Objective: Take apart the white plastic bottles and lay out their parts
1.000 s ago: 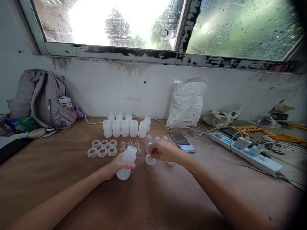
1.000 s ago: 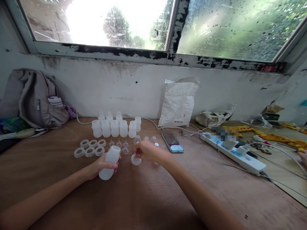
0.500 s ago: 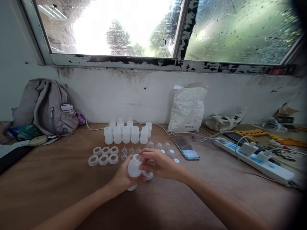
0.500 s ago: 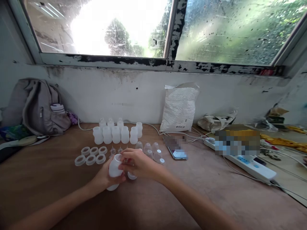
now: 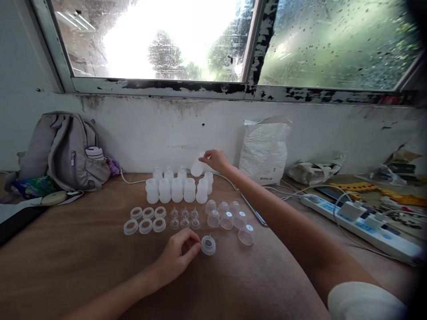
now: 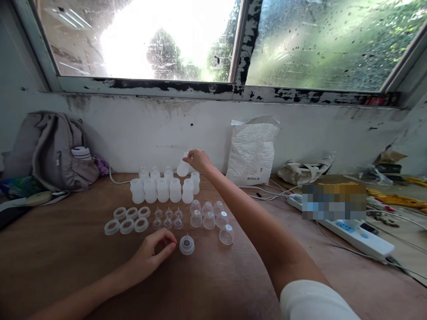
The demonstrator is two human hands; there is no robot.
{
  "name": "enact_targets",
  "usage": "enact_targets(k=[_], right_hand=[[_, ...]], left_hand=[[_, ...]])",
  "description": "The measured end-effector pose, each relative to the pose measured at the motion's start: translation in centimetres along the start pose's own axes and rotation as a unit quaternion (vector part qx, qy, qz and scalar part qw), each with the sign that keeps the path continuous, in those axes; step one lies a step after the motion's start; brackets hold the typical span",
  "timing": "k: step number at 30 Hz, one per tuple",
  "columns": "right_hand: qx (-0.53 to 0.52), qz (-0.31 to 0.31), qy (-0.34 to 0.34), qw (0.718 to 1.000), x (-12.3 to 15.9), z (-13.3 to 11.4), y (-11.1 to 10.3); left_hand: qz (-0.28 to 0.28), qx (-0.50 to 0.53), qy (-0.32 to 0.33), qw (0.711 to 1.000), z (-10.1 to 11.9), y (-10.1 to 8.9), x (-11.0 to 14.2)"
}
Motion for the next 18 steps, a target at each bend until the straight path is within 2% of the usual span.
enact_targets(k=[3,6,11,18], right_hand=[[0.028,-0.063,0.017,0.998,-1.2,-0.2,2.2],[0.036,-0.099,0.022,0.994,-1.5,-0.2,3.8],[0.045,-0.157,0.024,0.986,-1.2,0.0,5.6],[0.056,-0.189,0.017,0.98,-1.0,0.7,6.5]], left_hand=[[-0.032,-0.068,0.04,0.996,-0.3,0.7,0.6],[-0.036,-0.088,0.052,0.994,-0.8,1.1,0.9],[-0.032,-0.073,0.012,0.997,-1.4,1.5,0.3],[-0.011,-0.068,-0.024,0.997,-2.2,2.1,-1.0]])
Point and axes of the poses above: each hand's wrist, its own x-axis away from the middle knuckle, its own y-axis out of the palm, z = x × y, the point moved 2 cm from there along -x, towards the middle knuckle
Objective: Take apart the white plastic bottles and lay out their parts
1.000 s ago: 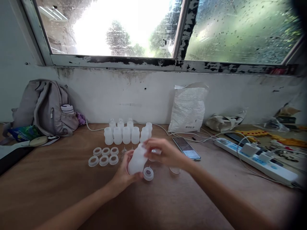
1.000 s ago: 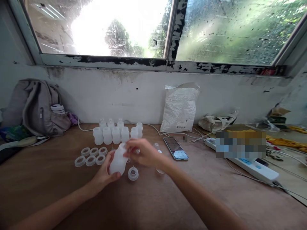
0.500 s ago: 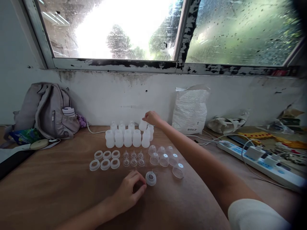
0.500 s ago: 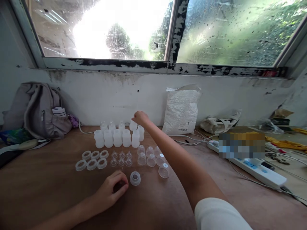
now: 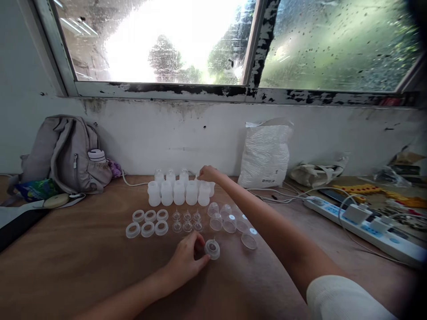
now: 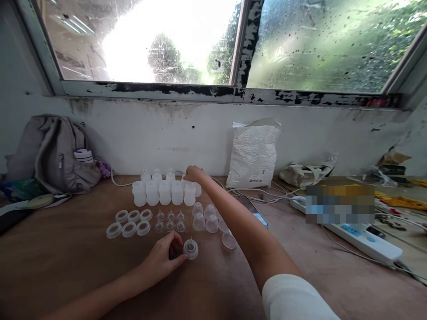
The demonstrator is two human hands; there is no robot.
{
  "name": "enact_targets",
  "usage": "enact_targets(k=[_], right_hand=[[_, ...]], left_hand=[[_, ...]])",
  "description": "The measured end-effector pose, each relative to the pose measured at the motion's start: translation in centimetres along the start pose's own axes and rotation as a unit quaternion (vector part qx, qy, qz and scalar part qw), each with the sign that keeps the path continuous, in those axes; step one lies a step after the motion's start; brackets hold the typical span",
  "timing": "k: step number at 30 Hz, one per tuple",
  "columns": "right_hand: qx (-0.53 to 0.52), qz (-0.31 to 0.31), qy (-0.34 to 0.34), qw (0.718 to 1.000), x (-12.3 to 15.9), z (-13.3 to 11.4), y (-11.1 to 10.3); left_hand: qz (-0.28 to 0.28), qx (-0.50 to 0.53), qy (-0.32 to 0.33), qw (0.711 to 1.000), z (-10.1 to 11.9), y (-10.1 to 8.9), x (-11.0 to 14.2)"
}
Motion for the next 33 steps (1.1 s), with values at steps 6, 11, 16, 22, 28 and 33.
enact_targets(k=[6,11,16,22,28,33], right_hand=[[-0.001,0.023,-0.02,1.0,0.6,0.1,-0.2],[-0.009,0.124,-0.052,0.991,3.0,-0.6,-1.8],[-0.057,0.21,-0.123,0.968,9.9,-2.2,-1.1],[-0.146,0.16,-0.216,0.952,22.3,-3.1,5.0],[-0.263,0.159,-0.184,0.934,25.6,-2.7,8.0],[-0.386,0.153,-0.158,0.896,24.9,-2.6,8.1]], left_hand=[[0.001,0.001,-0.009,1.0,0.0,0.5,-0.7],[0.001,-0.012,0.023,1.0,-0.3,1.1,-1.4],[0.003,-0.03,0.025,0.999,-0.1,0.9,-1.2],[-0.021,-0.014,0.044,0.999,0.8,0.5,-0.6],[-0.054,0.011,0.068,0.996,1.2,0.5,-0.1],[-0.038,0.126,0.05,0.99,1.2,0.3,0.1]])
Point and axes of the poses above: each hand's wrist, its own x-axis away from the middle knuckle, its own y-axis out of the palm, z = x × y, the point moved 2 cm from there along -x, towards the middle knuckle
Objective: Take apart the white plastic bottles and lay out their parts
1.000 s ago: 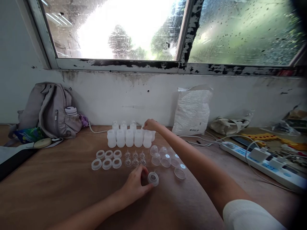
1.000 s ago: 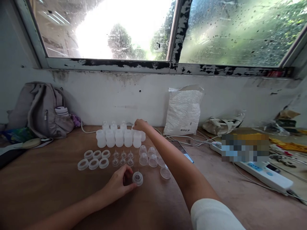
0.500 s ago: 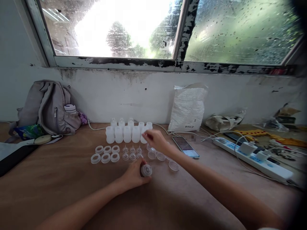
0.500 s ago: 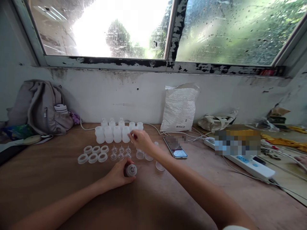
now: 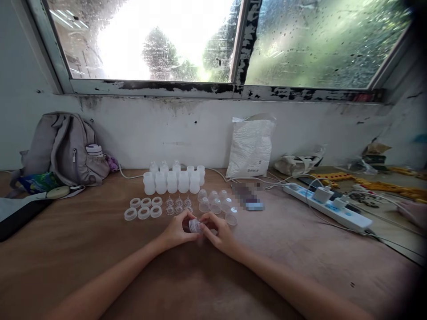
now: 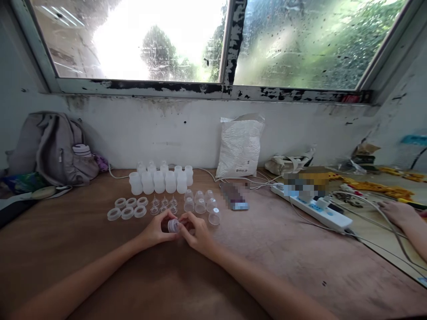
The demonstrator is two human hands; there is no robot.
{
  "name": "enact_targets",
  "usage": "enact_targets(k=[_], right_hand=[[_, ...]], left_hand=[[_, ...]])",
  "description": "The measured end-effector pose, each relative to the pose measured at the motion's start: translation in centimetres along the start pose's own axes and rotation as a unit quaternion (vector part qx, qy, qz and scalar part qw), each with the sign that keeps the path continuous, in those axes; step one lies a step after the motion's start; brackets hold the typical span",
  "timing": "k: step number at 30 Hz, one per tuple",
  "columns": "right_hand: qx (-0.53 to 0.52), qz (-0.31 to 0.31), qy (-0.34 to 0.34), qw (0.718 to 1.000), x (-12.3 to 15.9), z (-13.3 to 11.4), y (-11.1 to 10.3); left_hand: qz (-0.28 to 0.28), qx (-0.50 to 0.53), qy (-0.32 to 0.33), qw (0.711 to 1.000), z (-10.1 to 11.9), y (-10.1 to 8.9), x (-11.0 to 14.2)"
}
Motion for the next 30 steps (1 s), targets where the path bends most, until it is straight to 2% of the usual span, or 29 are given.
enact_targets(k=[4,10,22,30], right_hand=[[-0.04,-0.008,0.027,0.999,0.18,0.0,0.05],[-0.018,-0.031,0.025,0.999,0.2,-0.13,0.06],[-0.017,-0.07,0.005,0.997,0.06,-0.19,-0.06],[-0.093,-0.095,0.05,0.99,0.04,-0.21,-0.44]], left_hand=[[0.005,-0.012,0.004,1.0,0.27,-0.12,0.22],[0.001,-0.041,-0.004,0.999,0.25,-0.16,0.41],[-0.046,0.007,-0.026,0.999,-0.07,0.27,0.25],[-0.038,0.046,-0.052,0.997,-0.56,0.26,0.05]])
Point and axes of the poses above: each hand's wrist, its own x-axis away from the middle knuckle, its own y-axis out of the palm, z = x × y, the point moved 2 cm from there along -x, towards the middle knuckle
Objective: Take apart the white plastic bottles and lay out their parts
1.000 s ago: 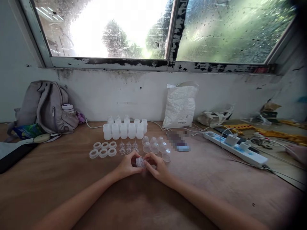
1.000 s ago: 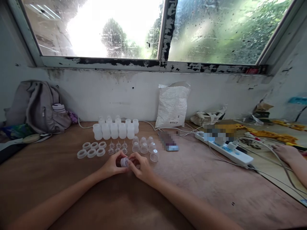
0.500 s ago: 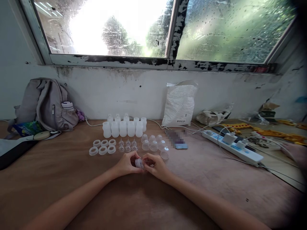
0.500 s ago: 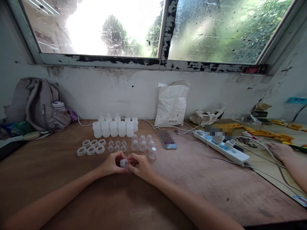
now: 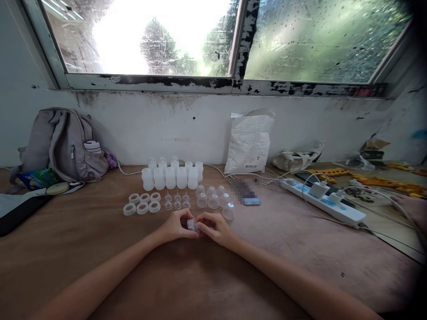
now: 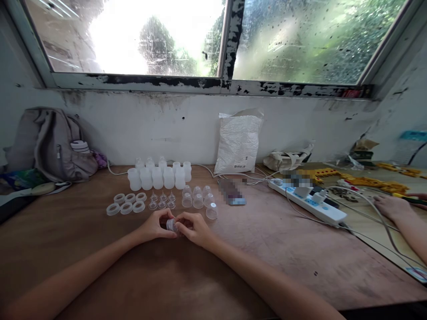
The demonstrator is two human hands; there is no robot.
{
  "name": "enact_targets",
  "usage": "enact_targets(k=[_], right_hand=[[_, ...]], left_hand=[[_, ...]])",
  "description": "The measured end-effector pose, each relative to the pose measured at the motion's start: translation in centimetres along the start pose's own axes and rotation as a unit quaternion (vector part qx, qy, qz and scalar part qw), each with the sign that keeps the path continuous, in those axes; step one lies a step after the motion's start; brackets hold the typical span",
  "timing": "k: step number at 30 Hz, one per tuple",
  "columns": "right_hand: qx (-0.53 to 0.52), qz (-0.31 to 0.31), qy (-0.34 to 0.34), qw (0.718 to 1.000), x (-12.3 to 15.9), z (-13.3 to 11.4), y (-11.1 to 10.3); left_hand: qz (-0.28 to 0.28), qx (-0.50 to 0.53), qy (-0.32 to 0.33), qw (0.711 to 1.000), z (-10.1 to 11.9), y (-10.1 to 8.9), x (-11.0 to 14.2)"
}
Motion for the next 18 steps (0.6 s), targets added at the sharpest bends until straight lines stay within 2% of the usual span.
enact_targets(k=[4,14,18], right_hand=[[0.002,0.004,-0.021,1.0,0.0,0.1,-0.2],[-0.097,-0.004,0.023,0.995,-0.1,1.2,0.4],[-0.089,0.002,0.025,0.996,-0.2,1.6,0.5]], left_hand=[[-0.01,0.037,-0.006,0.999,-0.2,-0.1,-0.1],[-0.011,0.022,0.001,1.0,-0.1,-0.1,-0.2],[-0.013,0.013,0.007,1.0,-0.1,-0.1,-0.2]])
Point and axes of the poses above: each hand's wrist, its own x-axis away from the middle knuckle, its own y-axis out of the palm, z = x × y, the point moved 2 cm from there along -x, towards the middle knuckle
